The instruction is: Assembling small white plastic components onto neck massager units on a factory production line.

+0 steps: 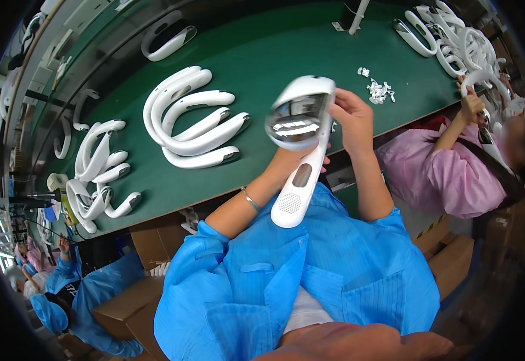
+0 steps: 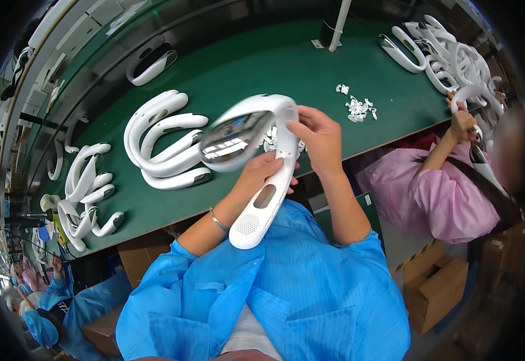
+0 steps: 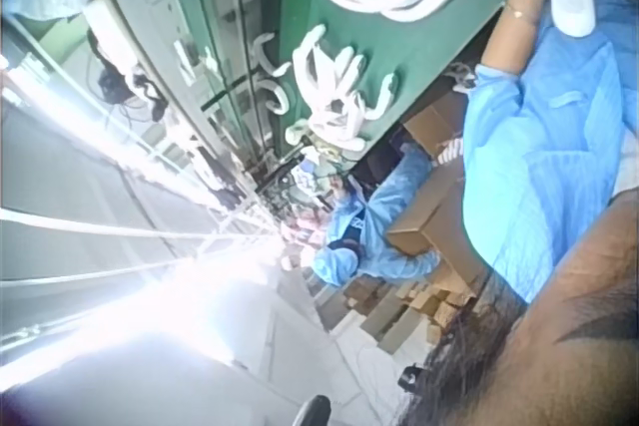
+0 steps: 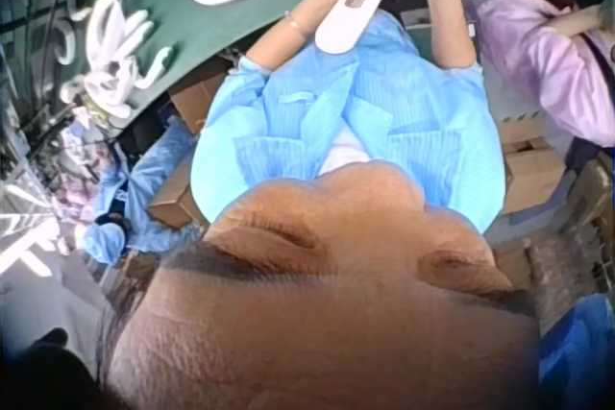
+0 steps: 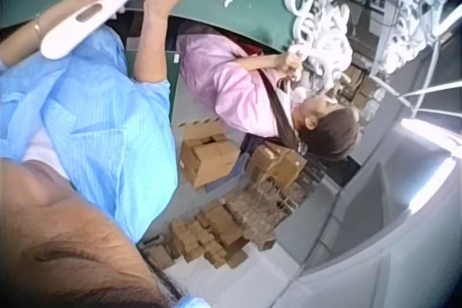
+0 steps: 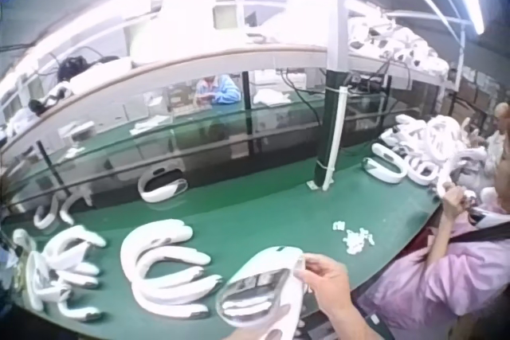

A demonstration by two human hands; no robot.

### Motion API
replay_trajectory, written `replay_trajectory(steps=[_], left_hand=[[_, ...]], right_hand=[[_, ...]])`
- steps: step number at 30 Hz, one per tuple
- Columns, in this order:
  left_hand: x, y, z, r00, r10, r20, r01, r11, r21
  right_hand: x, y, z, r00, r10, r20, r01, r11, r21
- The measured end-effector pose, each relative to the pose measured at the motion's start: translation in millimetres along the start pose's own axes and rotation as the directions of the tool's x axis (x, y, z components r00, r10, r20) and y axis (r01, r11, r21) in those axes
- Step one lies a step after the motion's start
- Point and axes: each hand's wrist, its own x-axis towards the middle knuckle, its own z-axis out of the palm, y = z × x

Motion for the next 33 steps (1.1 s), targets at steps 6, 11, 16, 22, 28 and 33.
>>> replay_trajectory(steps=[6, 11, 16, 22, 28, 33], left_hand=[[4.6, 12.8, -22.3, 0.982, 0.07, -0.175, -0.067, 0.997, 0.025], [10.5, 26.4, -22.7, 0.984, 0.061, -0.166, -0.06, 0.998, 0.009], [20.2, 25.7, -17.5, 0.977, 0.108, -0.184, -0.104, 0.994, 0.033], [26.2, 26.4, -13.7, 0.964, 0.159, -0.214, -0.142, 0.986, 0.089], [32.4, 20.7, -8.5, 0.963, 0.188, -0.191, -0.169, 0.979, 0.114], [31.2, 14.4, 2.2, 0.933, 0.316, -0.172, -0.302, 0.948, 0.105]], right_hand=[[31.1, 13.7, -44.8, 0.939, 0.071, 0.337, 0.261, 0.493, -0.83], [26.6, 36.6, -33.2, 0.905, 0.15, 0.399, 0.358, 0.241, -0.902], [30.6, 42.6, -30.6, 0.926, 0.09, 0.366, 0.3, 0.412, -0.86], [18.6, 24.6, -24.2, 0.963, 0.176, 0.205, -0.102, 0.94, -0.326], [1.2, 11.4, -6.7, 0.949, 0.197, 0.247, -0.157, 0.973, -0.171], [-6.2, 10.0, -9.4, 0.946, 0.262, 0.191, -0.236, 0.96, -0.148]])
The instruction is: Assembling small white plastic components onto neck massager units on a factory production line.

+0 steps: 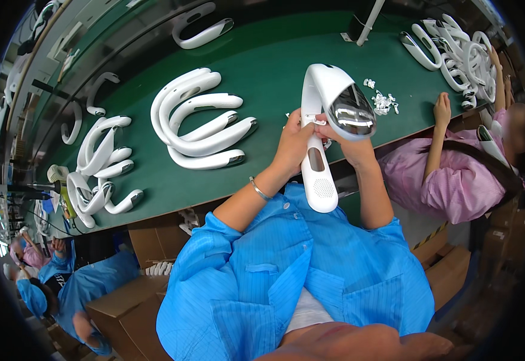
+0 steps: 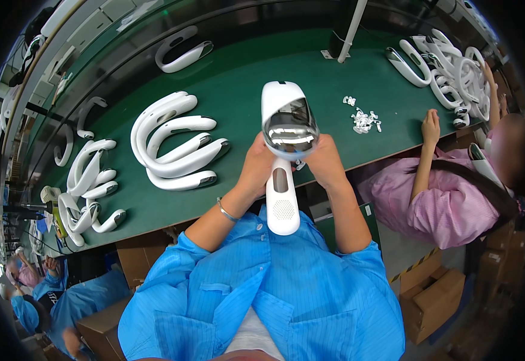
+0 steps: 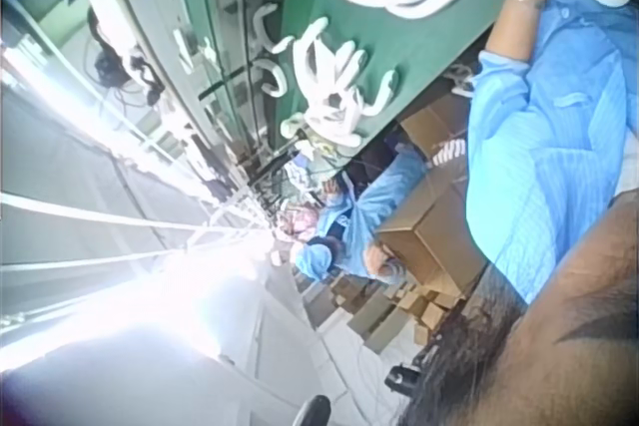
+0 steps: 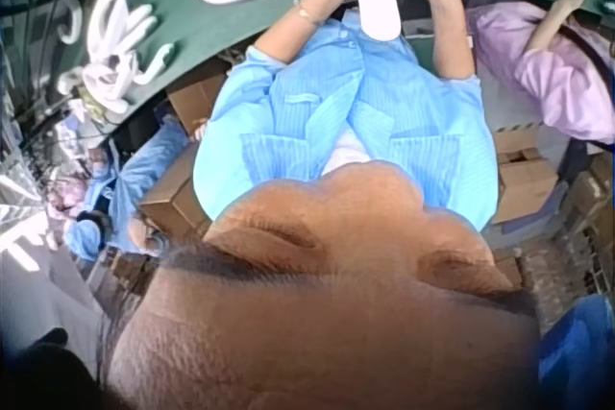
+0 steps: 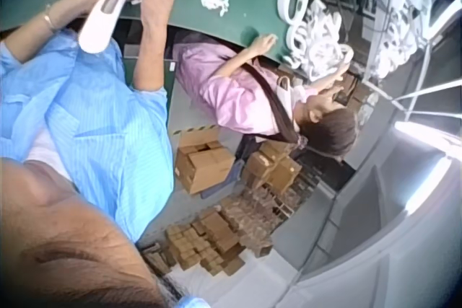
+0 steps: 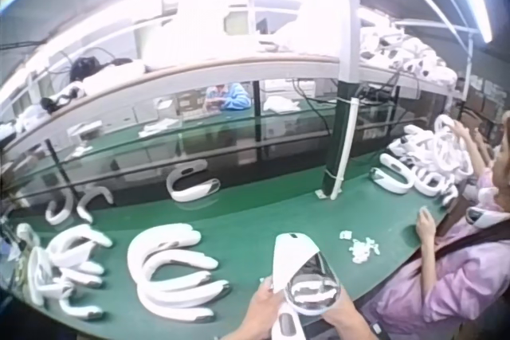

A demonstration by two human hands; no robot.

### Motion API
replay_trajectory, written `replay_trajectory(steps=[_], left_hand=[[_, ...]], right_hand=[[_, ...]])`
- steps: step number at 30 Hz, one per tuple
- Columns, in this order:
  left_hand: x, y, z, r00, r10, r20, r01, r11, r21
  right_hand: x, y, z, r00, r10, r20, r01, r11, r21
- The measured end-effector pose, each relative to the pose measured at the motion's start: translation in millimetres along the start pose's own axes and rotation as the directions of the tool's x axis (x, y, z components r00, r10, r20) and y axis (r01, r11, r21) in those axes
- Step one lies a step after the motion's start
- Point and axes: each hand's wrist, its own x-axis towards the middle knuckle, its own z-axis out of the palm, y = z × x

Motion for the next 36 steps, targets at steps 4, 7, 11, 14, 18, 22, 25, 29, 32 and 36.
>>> replay_trajectory(steps=[4, 7, 11, 14, 18, 22, 25, 29, 32, 36], left_hand=[[-2.7, -6.6, 2.6, 0.998, 0.061, -0.002, -0.061, 0.998, 0.024], [-7.4, -4.7, 6.4, 0.999, 0.053, -0.01, -0.052, 0.998, 0.045], [-6.3, -7.7, 2.3, 0.996, 0.092, 0.007, -0.092, 0.995, 0.042], [-8.3, -3.7, 5.6, 0.997, 0.082, 0.003, -0.082, 0.996, 0.021], [-9.8, -3.1, 8.4, 1.0, 0.004, -0.017, -0.004, 1.0, 0.012], [-7.9, -8.5, 6.3, 0.997, 0.073, -0.013, -0.073, 0.997, 0.03], [-11.5, -3.5, 6.5, 0.994, 0.107, 0.025, -0.107, 0.994, -0.005], [-15.2, -6.7, 6.1, 0.983, 0.18, 0.03, -0.181, 0.982, 0.062], [-16.3, -14.2, 7.6, 0.965, 0.258, 0.043, -0.26, 0.962, 0.082], [-16.8, -16.7, 5.8, 0.932, 0.358, 0.063, -0.363, 0.912, 0.19]], right_hand=[[6.3, 67.0, -32.8, 0.989, -0.108, -0.097, 0.107, 0.994, -0.017], [2.0, 55.5, -19.3, 0.997, 0.005, -0.081, 0.03, 0.907, 0.419], [-4.7, 20.2, -4.1, 0.999, 0.034, -0.042, -0.019, 0.947, 0.321], [0.1, 51.5, -22.9, 0.993, 0.029, -0.115, 0.011, 0.942, 0.336], [0.0, 46.7, -22.1, 0.915, -0.401, -0.044, 0.353, 0.848, -0.395], [-3.8, 23.6, -0.5, 0.921, -0.368, 0.129, 0.375, 0.746, -0.55], [-10.7, 2.9, 6.2, 0.961, -0.248, 0.119, 0.274, 0.899, -0.341], [-7.9, -7.8, 5.7, 0.781, -0.496, 0.38, 0.605, 0.45, -0.657], [-14.9, -21.4, 20.1, 0.962, -0.248, 0.11, 0.265, 0.771, -0.58], [-15.8, -28.9, 21.0, 0.985, -0.152, 0.083, 0.173, 0.885, -0.431]])
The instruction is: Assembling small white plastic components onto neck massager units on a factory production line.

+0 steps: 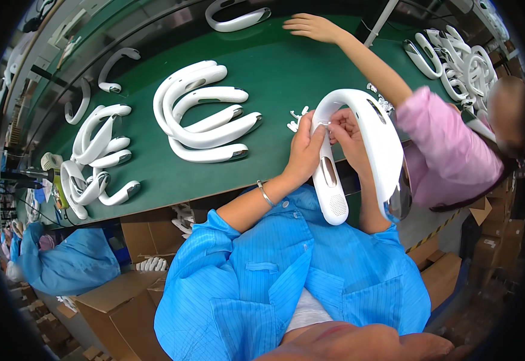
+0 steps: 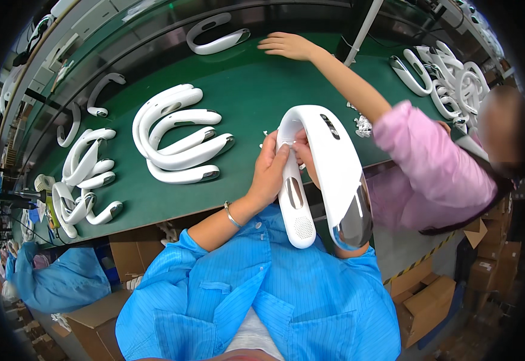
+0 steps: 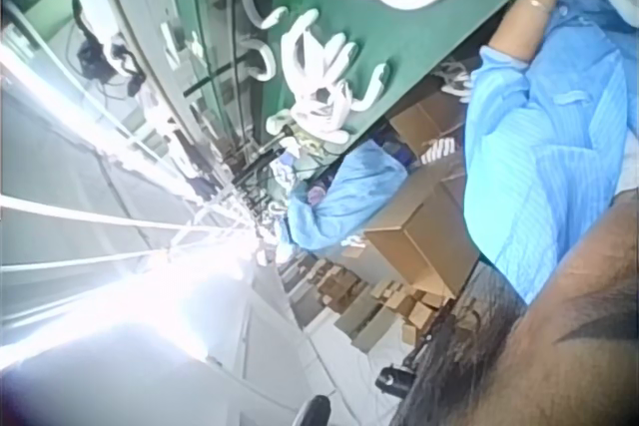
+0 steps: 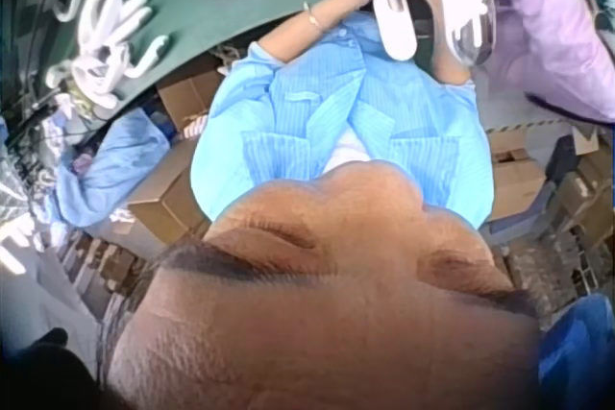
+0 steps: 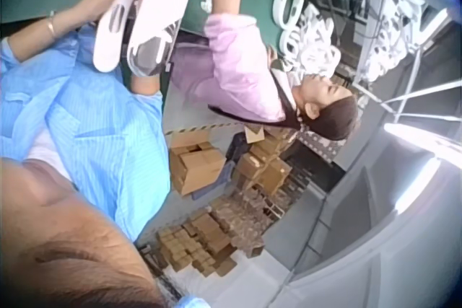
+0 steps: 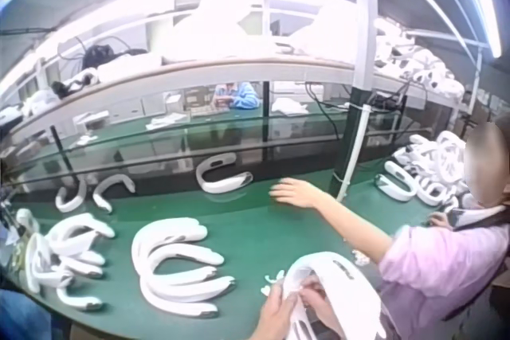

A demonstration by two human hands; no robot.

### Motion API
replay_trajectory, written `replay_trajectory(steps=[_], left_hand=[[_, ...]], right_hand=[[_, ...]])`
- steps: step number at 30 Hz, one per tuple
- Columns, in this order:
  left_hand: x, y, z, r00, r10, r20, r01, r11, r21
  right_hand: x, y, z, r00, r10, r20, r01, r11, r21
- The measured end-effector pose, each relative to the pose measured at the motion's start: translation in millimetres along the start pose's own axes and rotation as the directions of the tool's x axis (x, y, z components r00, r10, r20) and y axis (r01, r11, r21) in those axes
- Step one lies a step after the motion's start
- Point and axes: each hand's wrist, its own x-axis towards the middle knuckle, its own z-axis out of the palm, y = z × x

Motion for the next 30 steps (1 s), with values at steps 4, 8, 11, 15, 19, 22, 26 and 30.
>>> replay_trajectory(steps=[4, 8, 11, 15, 19, 22, 26, 30], left_hand=[[-2.7, 7.8, 0.0, 1.0, 0.024, 0.008, -0.025, 0.997, 0.072], [-5.7, 13.2, 0.4, 0.991, 0.13, 0.012, -0.131, 0.981, 0.142], [-4.2, 10.6, -2.9, 0.978, 0.209, 0.026, -0.21, 0.963, 0.167], [2.9, 17.6, 0.2, 0.974, 0.225, 0.039, -0.227, 0.928, 0.296], [8.9, -73.2, -45.7, 0.984, -0.158, -0.077, 0.155, 0.987, -0.051], [11.9, -16.1, -45.9, 0.987, -0.158, -0.032, 0.148, 0.967, -0.208], [31.8, 50.7, -35.0, 0.973, -0.146, -0.177, 0.144, 0.989, -0.019], [54.7, 70.7, -26.3, 0.976, -0.015, -0.218, 0.013, 1.0, -0.013]], right_hand=[[-2.7, -9.5, 4.9, 0.997, 0.076, -0.012, -0.076, 0.997, 0.001], [-3.5, -10.7, 17.9, 0.99, -0.031, -0.137, 0.025, 0.998, -0.051], [-8.3, 48.8, 14.1, 0.993, -0.006, -0.114, 0.021, 0.991, 0.131], [-10.4, 37.4, 14.6, 0.979, -0.128, -0.159, 0.131, 0.991, 0.01], [22.2, 54.0, 44.8, 0.992, 0.128, -0.012, -0.082, 0.703, 0.707], [5.0, 41.1, 38.6, 0.984, -0.169, -0.05, 0.175, 0.97, 0.17], [-20.3, 31.0, 20.2, 0.821, 0.191, 0.538, -0.514, 0.657, 0.551], [-20.8, -6.2, 41.7, 0.834, 0.059, 0.548, -0.532, 0.35, 0.771]])
